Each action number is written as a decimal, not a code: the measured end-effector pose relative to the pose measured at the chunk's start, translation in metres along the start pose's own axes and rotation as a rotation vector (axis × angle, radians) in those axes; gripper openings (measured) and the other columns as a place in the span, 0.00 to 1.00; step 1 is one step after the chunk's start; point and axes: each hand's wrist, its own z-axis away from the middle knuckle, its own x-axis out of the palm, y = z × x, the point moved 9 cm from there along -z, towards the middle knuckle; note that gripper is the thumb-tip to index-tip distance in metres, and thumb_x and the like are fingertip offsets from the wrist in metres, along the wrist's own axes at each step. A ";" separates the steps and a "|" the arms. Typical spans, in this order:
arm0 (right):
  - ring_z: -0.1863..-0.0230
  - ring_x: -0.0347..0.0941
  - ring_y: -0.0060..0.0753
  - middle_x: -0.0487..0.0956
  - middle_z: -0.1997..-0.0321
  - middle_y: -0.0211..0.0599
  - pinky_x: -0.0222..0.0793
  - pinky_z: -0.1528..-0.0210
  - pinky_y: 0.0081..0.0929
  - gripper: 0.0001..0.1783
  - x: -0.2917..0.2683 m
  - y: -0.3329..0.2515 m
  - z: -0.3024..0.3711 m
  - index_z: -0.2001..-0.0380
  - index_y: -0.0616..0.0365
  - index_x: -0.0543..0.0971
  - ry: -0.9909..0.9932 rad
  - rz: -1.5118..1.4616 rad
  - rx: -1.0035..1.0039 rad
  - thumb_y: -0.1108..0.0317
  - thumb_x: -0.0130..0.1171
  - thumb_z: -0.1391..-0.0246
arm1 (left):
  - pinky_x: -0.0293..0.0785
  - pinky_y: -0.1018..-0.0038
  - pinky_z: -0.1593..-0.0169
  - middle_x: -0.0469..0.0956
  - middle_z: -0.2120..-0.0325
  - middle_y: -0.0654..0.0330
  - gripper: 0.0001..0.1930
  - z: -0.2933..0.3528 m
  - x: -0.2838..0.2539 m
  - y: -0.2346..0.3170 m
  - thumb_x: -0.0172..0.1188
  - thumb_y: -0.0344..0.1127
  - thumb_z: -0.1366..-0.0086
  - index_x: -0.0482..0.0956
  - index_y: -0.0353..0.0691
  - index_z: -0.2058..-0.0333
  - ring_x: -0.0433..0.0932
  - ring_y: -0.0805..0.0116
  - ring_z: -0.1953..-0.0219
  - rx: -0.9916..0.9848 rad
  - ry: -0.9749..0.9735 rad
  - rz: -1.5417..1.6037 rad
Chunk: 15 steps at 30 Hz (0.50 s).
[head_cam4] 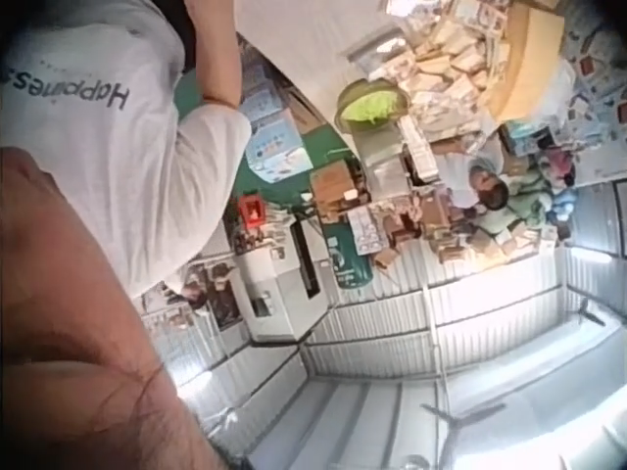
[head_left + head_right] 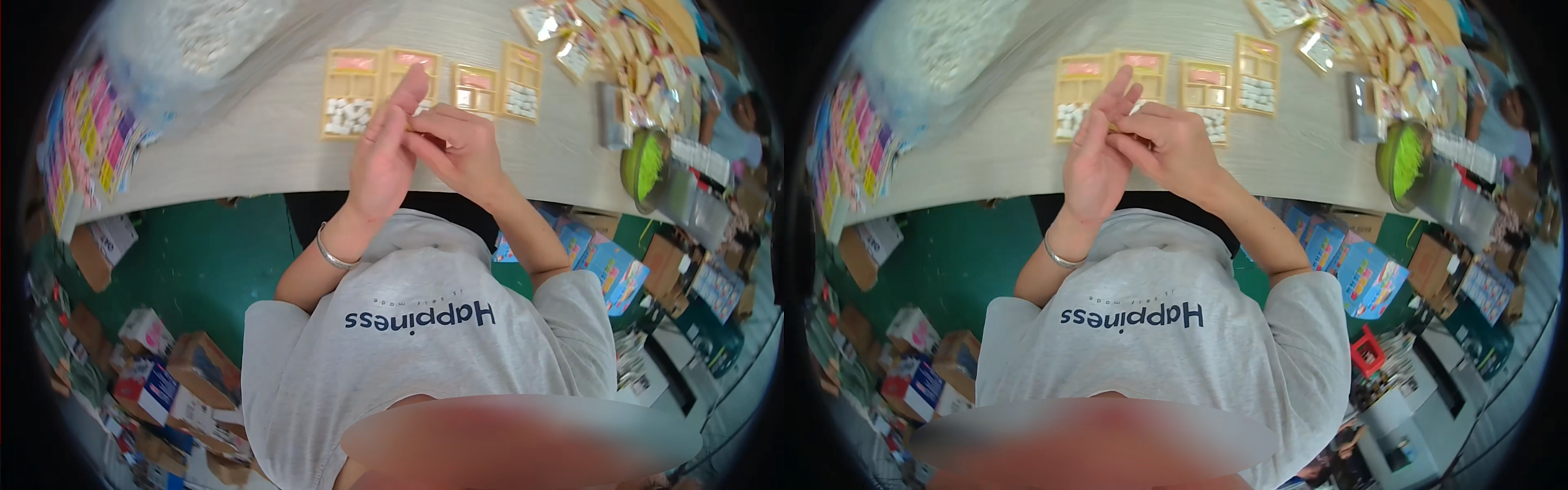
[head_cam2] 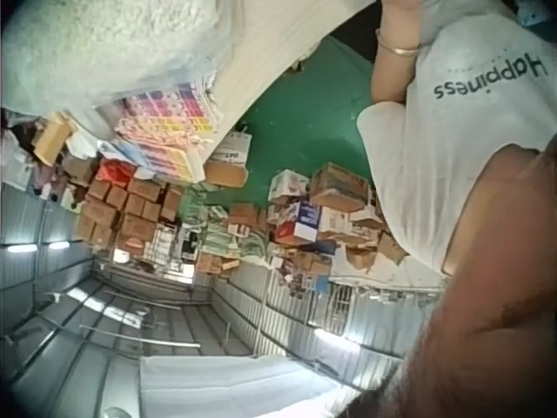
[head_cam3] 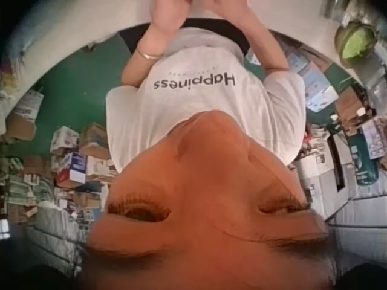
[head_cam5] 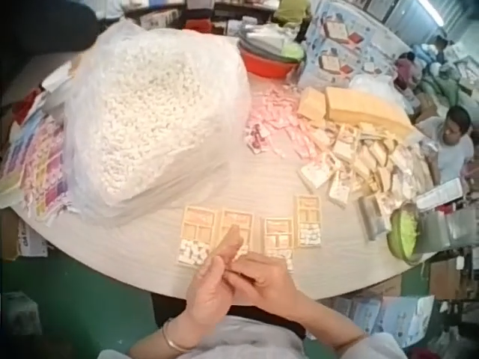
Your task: Filling plastic trays with white pellets and sealing them with adhesive labels.
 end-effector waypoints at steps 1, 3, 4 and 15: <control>0.72 0.78 0.29 0.83 0.70 0.38 0.72 0.71 0.25 0.07 -0.017 0.007 0.009 0.65 0.61 0.85 0.022 0.000 0.035 0.78 0.69 0.50 | 0.52 0.63 0.26 0.58 0.28 0.56 0.27 -0.003 0.014 -0.009 0.43 0.42 0.20 0.58 0.35 0.28 0.54 0.63 0.26 0.033 -0.111 -0.203; 0.69 0.79 0.26 0.84 0.68 0.36 0.75 0.67 0.23 0.08 -0.065 0.034 0.031 0.65 0.62 0.85 0.097 0.032 0.144 0.81 0.67 0.50 | 0.48 0.60 0.25 0.58 0.27 0.55 0.31 -0.002 0.035 -0.015 0.52 0.44 0.24 0.59 0.38 0.28 0.53 0.57 0.25 0.162 -0.244 -0.490; 0.67 0.80 0.26 0.85 0.67 0.35 0.75 0.63 0.23 0.10 -0.111 0.047 0.045 0.63 0.61 0.85 0.216 0.185 0.116 0.83 0.66 0.50 | 0.48 0.60 0.25 0.58 0.27 0.55 0.31 -0.012 0.033 -0.008 0.52 0.44 0.24 0.59 0.38 0.28 0.53 0.57 0.25 0.161 -0.263 -0.488; 0.54 0.81 0.50 0.86 0.60 0.41 0.76 0.54 0.48 0.16 -0.437 0.223 0.217 0.56 0.46 0.88 0.688 1.542 1.070 0.52 0.60 0.39 | 0.43 0.38 0.28 0.55 0.26 0.55 0.38 -0.053 -0.027 -0.003 0.58 0.56 0.31 0.60 0.48 0.28 0.48 0.45 0.25 0.401 -0.084 -2.253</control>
